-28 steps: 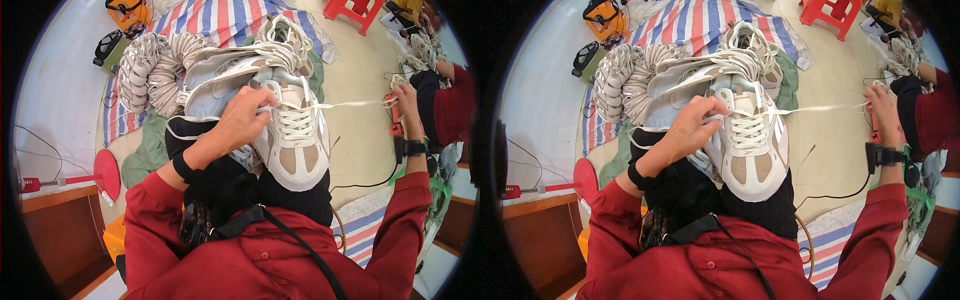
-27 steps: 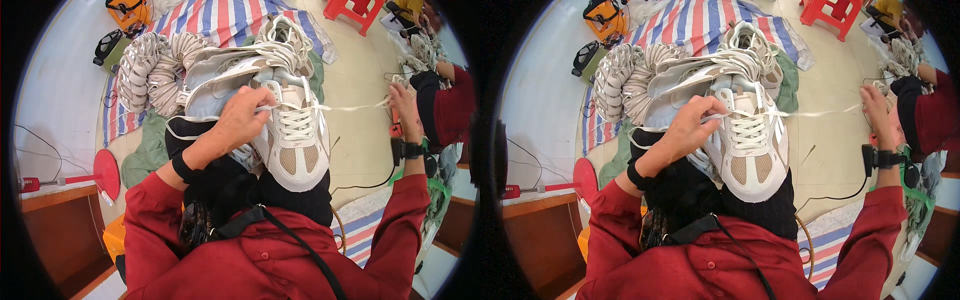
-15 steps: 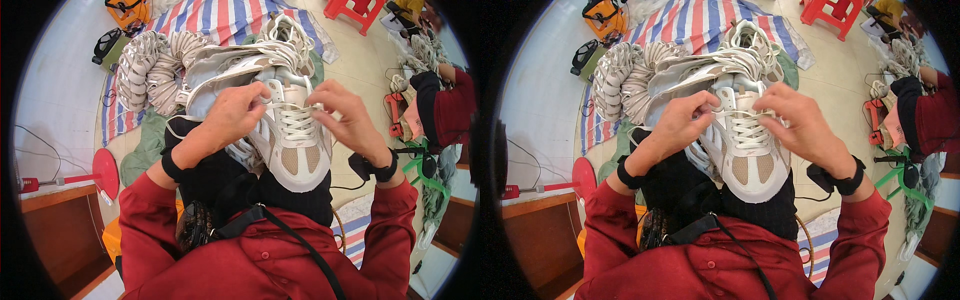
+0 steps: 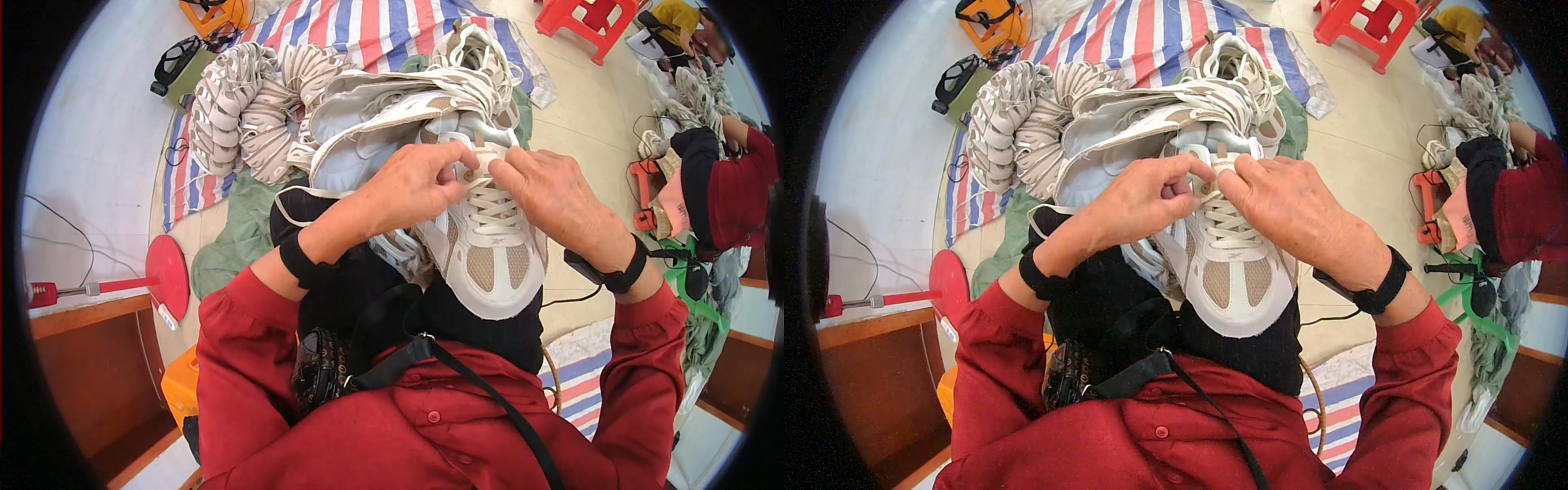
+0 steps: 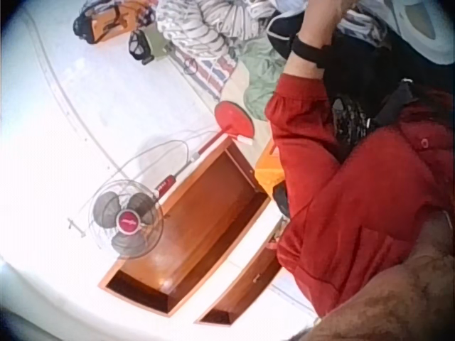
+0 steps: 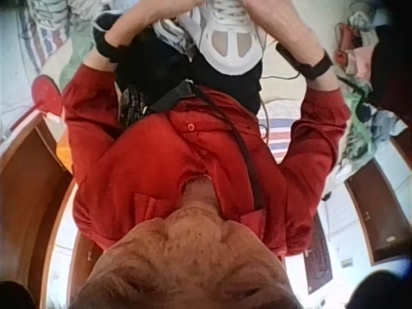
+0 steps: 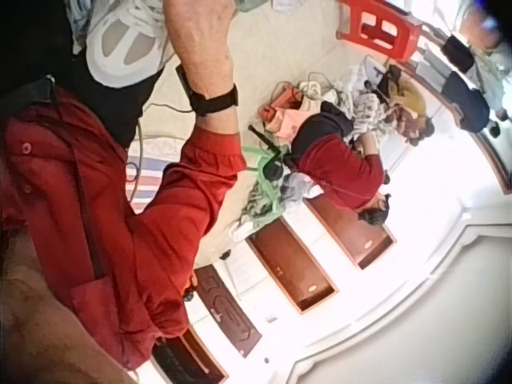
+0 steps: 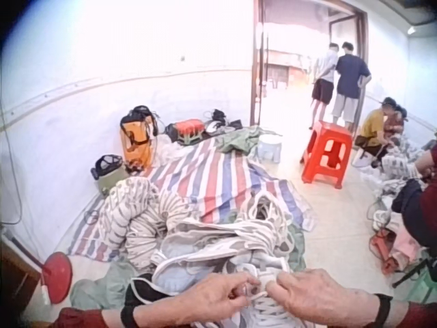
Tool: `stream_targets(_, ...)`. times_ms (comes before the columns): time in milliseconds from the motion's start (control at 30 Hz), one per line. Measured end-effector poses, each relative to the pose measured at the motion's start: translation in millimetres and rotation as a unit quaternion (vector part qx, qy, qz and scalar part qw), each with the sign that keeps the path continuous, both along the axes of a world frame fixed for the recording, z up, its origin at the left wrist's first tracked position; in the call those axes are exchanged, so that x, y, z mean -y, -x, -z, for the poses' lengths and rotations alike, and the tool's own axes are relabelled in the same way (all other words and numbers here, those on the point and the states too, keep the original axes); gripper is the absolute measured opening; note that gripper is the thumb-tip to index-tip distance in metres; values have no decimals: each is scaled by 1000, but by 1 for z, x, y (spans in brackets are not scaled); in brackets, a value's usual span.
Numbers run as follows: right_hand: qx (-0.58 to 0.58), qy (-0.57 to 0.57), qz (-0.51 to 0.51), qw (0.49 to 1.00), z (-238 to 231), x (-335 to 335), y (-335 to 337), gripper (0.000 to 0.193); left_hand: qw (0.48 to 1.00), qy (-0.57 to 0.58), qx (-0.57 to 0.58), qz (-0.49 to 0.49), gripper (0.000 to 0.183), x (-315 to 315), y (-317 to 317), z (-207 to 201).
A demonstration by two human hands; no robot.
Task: Lacing and tying the strings of a new pair of athletic shoes.
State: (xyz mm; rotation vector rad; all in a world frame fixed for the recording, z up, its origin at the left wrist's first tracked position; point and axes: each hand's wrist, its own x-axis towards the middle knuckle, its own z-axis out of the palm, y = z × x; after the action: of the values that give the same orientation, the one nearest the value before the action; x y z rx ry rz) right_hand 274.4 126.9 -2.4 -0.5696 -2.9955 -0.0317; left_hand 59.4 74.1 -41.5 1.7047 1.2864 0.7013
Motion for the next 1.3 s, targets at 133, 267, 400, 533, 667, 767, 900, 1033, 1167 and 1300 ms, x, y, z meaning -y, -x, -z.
stream_targets(133,-56,-77,-53,994,0,-8,-6,19,985,-159,-65,-18,22,12,-4,11)
stream_targets(267,-139,-117,-32,983,8,-9,-15,25,976,-203,-68,-35,15,14,-1,21)
stream_targets(400,-195,-142,18,970,26,-12,-21,32,992,-99,-33,-67,10,10,1,9)
stream_targets(533,-258,-109,110,954,35,-17,-25,32,991,-103,-11,-84,8,6,2,12)
stream_targets(667,-284,-99,134,944,35,-23,-35,31,990,-108,-27,-82,8,7,3,12)
stream_targets(767,-265,-79,187,943,40,-18,-48,29,986,-138,-65,-73,7,12,6,12)
stream_targets(900,-264,-75,225,935,61,-20,-78,24,981,-168,-69,-73,8,16,13,22)
stream_targets(1033,-230,-32,304,924,60,-15,-97,16,985,-132,-95,-52,10,24,31,15)
stream_targets(1167,-164,5,348,923,55,-13,-118,11,966,-141,-215,-35,8,35,38,-2)
stream_targets(1300,-140,-1,349,927,64,-19,-140,10,900,-242,-362,-14,5,48,43,-15)
